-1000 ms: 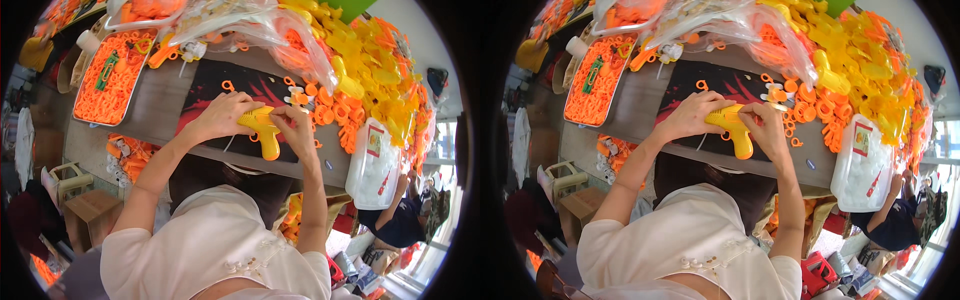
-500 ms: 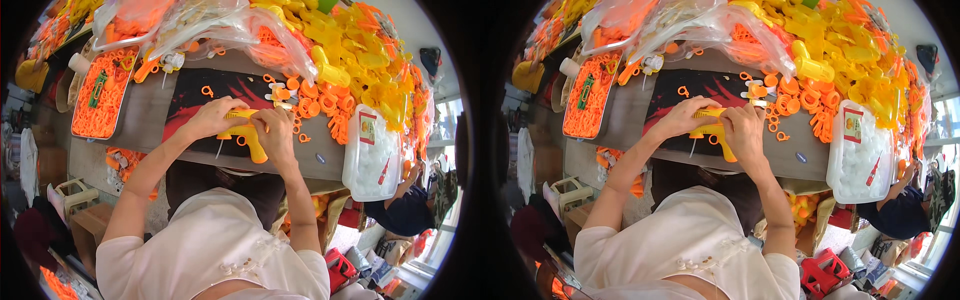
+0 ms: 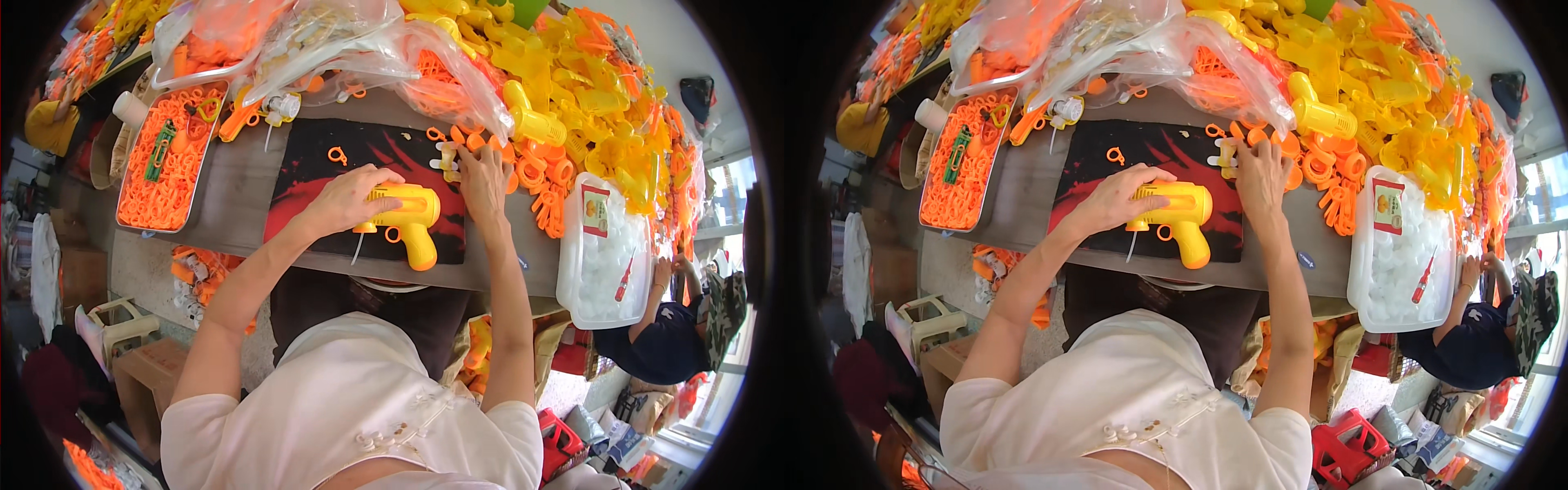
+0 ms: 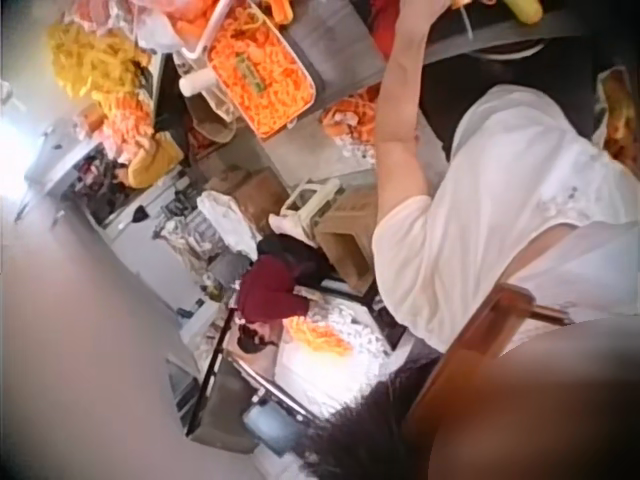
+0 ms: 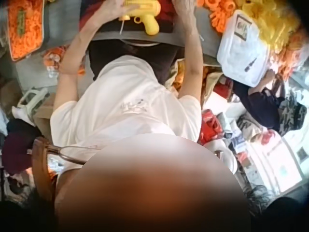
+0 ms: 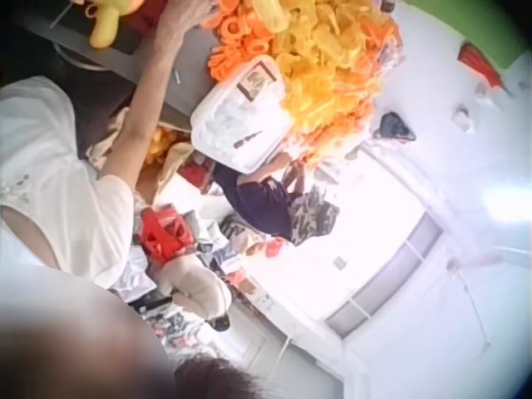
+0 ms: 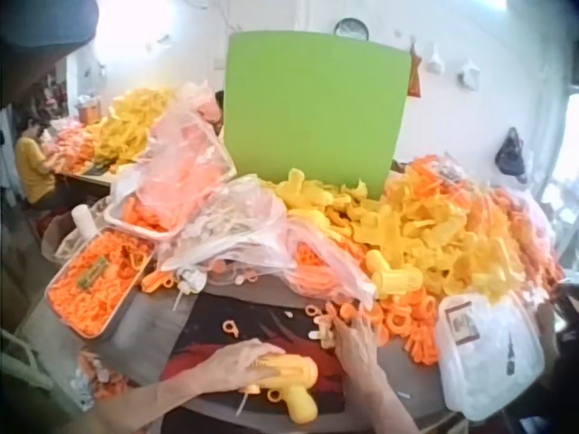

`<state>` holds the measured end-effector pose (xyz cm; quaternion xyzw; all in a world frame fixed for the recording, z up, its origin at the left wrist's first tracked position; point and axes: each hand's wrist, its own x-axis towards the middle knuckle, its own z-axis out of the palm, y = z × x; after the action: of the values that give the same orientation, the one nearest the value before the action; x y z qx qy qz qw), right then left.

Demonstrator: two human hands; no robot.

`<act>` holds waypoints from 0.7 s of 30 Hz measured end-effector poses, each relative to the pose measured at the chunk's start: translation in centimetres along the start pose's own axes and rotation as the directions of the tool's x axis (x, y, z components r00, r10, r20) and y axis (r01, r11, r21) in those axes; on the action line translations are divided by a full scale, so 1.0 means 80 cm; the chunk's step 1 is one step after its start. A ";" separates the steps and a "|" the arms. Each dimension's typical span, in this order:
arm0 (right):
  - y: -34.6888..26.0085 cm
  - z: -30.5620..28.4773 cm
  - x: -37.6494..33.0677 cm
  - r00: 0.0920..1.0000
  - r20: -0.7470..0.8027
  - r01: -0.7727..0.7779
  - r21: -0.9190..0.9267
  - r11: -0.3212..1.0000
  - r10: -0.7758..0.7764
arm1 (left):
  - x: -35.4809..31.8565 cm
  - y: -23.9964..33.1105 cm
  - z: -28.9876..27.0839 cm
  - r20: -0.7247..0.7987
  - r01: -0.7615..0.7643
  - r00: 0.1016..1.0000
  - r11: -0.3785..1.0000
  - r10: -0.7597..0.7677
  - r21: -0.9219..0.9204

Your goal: Assembling a plastic toy gun by fitting various yellow and orange components together on a workbench.

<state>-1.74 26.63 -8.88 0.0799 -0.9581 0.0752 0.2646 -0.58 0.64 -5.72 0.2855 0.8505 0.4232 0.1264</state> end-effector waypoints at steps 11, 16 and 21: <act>-0.001 0.011 0.028 0.996 0.075 -0.064 0.120 0.991 0.055 | -0.001 0.000 -0.001 -0.007 0.002 1.000 1.000 -0.002 -0.011; -0.003 0.005 0.023 0.982 0.177 0.005 0.302 0.953 -0.061 | 0.000 0.001 0.000 -0.012 0.011 1.000 1.000 -0.011 0.000; 0.007 0.000 0.010 0.987 0.119 -0.151 0.517 0.842 0.104 | 0.003 0.000 0.001 0.002 0.002 1.000 1.000 -0.002 -0.002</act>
<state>-2.54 27.06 -8.50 0.0884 -0.9148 0.3477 0.1858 -0.72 0.82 -5.75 0.2850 0.8502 0.4238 0.1277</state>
